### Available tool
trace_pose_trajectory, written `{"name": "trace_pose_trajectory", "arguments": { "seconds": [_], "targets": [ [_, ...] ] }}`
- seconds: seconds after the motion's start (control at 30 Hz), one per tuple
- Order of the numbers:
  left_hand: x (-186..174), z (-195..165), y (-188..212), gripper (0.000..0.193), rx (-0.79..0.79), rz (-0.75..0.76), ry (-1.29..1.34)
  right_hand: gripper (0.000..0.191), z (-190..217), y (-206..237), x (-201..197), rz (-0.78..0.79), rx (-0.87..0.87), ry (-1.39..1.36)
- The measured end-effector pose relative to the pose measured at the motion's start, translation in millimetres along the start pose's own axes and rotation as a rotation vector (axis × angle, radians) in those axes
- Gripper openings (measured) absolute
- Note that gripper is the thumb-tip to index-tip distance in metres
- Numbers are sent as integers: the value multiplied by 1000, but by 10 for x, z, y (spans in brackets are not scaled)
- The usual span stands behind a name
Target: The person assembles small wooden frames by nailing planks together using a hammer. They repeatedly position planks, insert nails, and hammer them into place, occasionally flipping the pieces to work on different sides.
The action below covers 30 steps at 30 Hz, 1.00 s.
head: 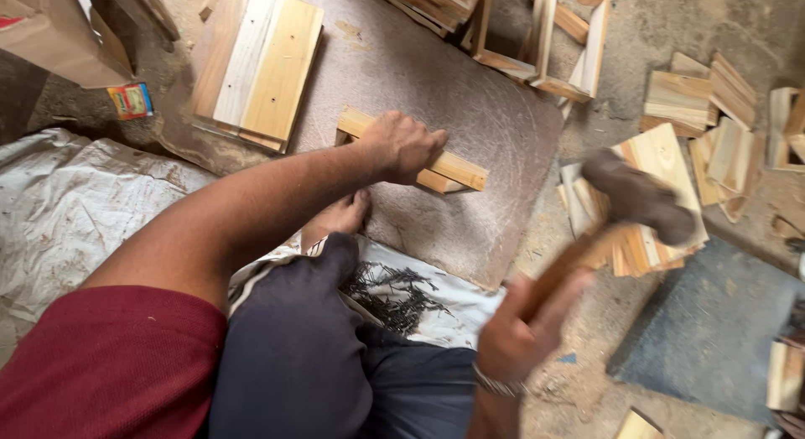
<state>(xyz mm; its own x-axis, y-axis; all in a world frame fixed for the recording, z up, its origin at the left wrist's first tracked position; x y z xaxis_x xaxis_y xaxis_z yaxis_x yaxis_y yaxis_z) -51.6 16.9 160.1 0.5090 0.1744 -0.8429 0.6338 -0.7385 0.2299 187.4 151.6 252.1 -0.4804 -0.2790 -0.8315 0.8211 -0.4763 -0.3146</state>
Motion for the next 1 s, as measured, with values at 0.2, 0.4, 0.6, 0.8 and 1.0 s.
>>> {"name": "trace_pose_trajectory", "arguments": {
  "seconds": [0.2, 0.4, 0.6, 0.8, 1.0],
  "targets": [
    [-10, 24, 8, 29, 19, 0, -53, 72, 61, -66, 318, 413, 260, 140],
    [-27, 40, 2, 27, 7, -37, 21, 69, 221, -147, 130, -11, -109, 104],
    [-19, 74, 35, 30, -34, -2, 14, 77, -57, -74, 565, 389, 155, 210],
    [-129, 7, 128, 51, -11, 7, 53, 78, -19, -61, 482, 462, 193, 402],
    [-360, 265, 653, 103, 151, -364, 147, 80, 82, -79, 468, 396, 118, 360]
  ]
}}
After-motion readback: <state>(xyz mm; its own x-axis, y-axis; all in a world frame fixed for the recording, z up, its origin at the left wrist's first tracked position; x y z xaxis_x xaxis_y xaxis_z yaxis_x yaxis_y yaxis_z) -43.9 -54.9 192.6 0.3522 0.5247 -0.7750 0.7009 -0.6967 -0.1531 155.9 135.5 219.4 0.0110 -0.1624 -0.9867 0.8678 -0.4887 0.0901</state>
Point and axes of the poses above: each hand's wrist, its own y-axis away from the middle knuckle, its own x-axis out of the palm, z = x × y, the point moved 6 cm from there along -y, towards the middle knuckle, and after that the axes turned 13 degrees about y, right-handed, at the moved point
